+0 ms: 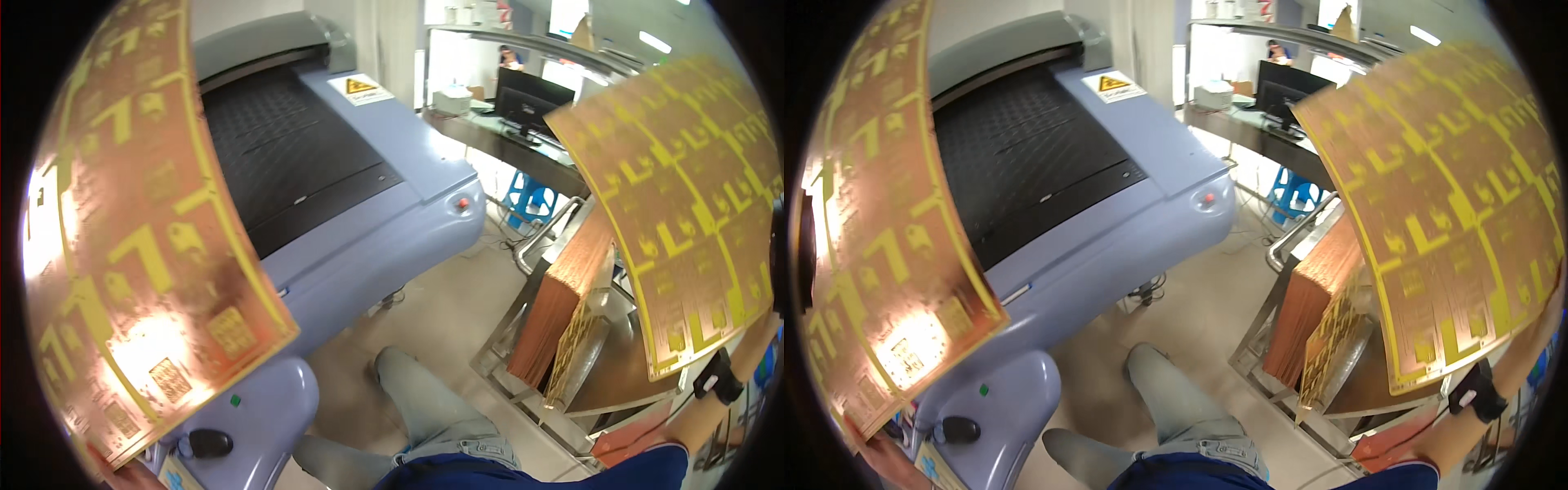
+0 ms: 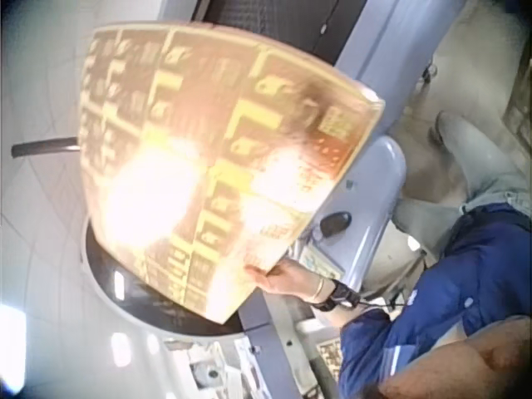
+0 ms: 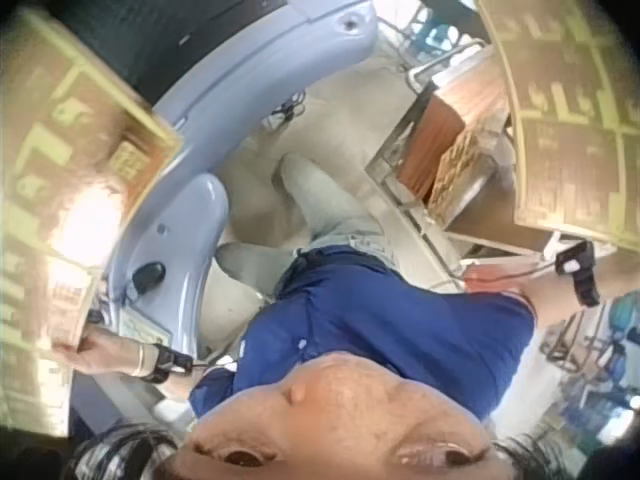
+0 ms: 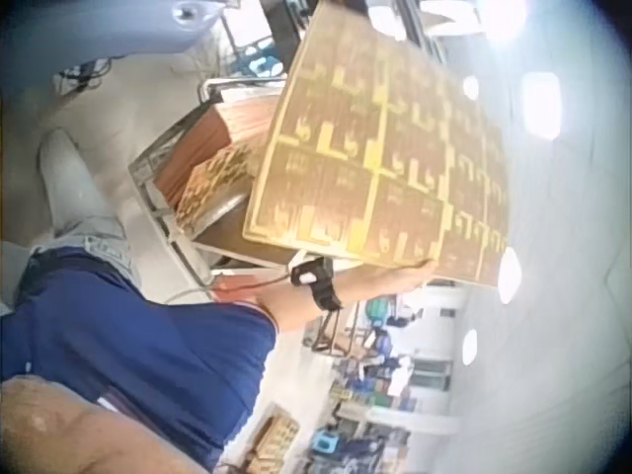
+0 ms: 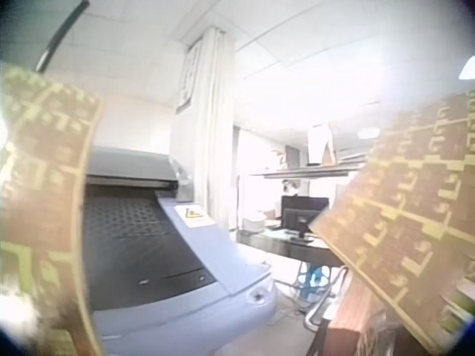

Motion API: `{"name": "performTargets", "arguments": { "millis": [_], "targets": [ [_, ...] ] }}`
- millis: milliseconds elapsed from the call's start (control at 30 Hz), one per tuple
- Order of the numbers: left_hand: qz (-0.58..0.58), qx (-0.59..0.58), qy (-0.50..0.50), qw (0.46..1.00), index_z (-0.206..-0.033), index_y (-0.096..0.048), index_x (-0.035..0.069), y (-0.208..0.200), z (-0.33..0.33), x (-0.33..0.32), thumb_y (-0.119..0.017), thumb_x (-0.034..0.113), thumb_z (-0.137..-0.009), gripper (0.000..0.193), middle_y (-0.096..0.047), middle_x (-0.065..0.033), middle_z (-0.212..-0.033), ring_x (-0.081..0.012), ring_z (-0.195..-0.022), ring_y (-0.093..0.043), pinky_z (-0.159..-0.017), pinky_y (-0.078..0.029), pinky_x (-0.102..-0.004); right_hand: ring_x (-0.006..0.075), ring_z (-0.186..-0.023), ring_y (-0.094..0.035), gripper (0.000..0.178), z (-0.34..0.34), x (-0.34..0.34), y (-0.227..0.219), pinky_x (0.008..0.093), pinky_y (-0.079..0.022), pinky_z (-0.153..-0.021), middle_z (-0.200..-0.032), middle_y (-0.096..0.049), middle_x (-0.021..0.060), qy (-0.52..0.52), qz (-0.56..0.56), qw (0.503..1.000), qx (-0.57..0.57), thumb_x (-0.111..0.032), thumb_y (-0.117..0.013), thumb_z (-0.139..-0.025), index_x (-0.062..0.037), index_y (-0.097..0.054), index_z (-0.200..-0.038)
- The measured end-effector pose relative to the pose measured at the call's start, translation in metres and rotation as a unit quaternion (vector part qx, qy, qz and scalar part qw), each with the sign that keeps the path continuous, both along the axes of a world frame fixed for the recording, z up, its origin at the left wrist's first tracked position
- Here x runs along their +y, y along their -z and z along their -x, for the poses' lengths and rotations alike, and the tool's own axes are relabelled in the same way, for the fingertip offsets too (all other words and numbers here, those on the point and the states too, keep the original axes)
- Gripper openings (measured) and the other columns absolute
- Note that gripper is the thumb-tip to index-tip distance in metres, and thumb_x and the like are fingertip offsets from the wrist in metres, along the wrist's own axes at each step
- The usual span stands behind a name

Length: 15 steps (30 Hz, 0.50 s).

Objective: Inspecting and processing printed circuit board panels using an automated inspection machine and marking defects with a stylus.

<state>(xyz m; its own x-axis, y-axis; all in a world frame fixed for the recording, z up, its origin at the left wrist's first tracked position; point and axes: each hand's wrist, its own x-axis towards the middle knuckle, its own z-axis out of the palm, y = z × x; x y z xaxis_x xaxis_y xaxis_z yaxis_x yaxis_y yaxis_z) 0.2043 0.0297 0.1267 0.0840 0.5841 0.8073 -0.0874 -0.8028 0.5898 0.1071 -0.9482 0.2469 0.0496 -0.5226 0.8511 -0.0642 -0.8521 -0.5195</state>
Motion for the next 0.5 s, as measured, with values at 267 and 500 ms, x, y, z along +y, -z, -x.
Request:
{"name": "performTargets", "arguments": {
  "millis": [267,500],
  "targets": [
    [0.035,0.002,0.266,0.963,-0.135,-0.052,-0.003,-0.031,-0.134,-0.136,-0.068,0.019,-0.092,0.051,-0.060,-0.0231,-0.125,-0.0289,-0.109,-0.060,-0.097,-0.049,-0.0374,0.0224,-0.098,-0.063,0.041,0.104,0.015,-0.007,0.0333,-0.050,-0.080,-0.115,-0.065,0.0135,0.183,0.039,0.972,0.143,-0.018,-0.059,-0.097,-0.0023,-0.051,-0.134],
    [0.380,-0.139,0.782,0.474,-0.140,-0.045,-0.003,-0.010,-0.209,-0.080,-0.068,0.018,-0.092,0.058,-0.053,-0.0231,-0.134,-0.0305,-0.118,-0.054,-0.103,-0.043,-0.0430,0.0239,-0.082,-0.063,0.032,-0.029,-0.017,0.059,0.0338,-0.049,-0.071,-0.097,-0.068,0.0147,0.148,-0.017,0.961,0.233,-0.019,-0.056,-0.098,-0.0026,-0.060,-0.125]
  ]
}}
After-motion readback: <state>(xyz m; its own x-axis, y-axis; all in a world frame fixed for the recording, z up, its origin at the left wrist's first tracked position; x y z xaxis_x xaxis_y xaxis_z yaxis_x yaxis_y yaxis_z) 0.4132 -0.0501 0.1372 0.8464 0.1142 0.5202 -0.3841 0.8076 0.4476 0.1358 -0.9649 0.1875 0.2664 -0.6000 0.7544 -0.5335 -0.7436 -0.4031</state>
